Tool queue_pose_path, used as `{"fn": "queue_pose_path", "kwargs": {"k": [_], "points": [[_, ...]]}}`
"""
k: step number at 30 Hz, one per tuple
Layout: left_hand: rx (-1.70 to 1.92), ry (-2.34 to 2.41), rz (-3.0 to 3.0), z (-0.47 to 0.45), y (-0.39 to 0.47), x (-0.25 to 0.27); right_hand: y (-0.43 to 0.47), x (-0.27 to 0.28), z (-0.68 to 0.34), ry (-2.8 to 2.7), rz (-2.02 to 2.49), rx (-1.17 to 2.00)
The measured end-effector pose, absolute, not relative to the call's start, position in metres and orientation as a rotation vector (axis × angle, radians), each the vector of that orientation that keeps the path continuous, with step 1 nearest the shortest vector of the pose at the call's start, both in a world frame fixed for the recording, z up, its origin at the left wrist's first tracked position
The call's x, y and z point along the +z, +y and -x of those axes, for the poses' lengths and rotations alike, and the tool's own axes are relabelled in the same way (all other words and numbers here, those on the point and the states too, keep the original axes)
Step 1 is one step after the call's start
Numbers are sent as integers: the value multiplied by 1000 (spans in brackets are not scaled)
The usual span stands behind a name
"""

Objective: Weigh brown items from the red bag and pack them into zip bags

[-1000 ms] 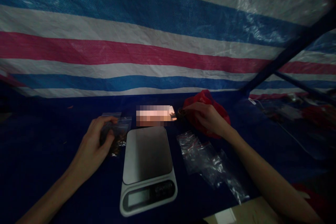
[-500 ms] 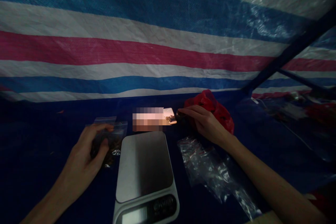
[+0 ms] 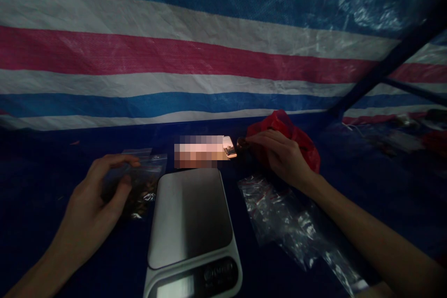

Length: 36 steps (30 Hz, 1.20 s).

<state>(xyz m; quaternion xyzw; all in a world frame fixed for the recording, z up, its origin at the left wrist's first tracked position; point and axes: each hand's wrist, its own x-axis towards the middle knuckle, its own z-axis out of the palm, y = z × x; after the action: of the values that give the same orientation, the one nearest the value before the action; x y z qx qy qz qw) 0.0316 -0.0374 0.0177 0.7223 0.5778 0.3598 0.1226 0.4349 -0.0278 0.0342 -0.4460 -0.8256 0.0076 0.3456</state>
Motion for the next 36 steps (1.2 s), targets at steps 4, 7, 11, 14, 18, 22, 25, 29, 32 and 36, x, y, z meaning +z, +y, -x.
{"fn": "queue_pose_path", "kwargs": {"k": [4,7,11,14,18,22,25,29,32,36], "points": [[1064,1675,-2148,-33,-38,18,-31,34,-432,-2142,1138,-11],[1077,1659,-2172,-34,-36,18,-29,30,-432,-2296,1072,49],[1116,1661,-2173,-32,-32,18,-26,28,-435,-2492,1102,-59],[1138,1670,-2145,-31,-29,21,-26,30,-437,-2597,1222,-178],[1206,1663,-2151,-29,-24,26,-25,29,-435,-2671,1269,-247],[1257,1637,-2159,-28,-24,29,-21,28,-437,-2673,1198,-216],[1276,1618,-2172,-28,-28,32,-19,31,-439,-2655,1173,-204],[1300,1595,-2191,-25,-26,30,-17,33,-439,-2698,1237,-207],[1346,1611,-2166,-20,-15,25,-16,35,-439,-2705,1249,-218],[1387,1599,-2166,-17,-6,21,-14,42,-449,-2661,1289,-260]]}}
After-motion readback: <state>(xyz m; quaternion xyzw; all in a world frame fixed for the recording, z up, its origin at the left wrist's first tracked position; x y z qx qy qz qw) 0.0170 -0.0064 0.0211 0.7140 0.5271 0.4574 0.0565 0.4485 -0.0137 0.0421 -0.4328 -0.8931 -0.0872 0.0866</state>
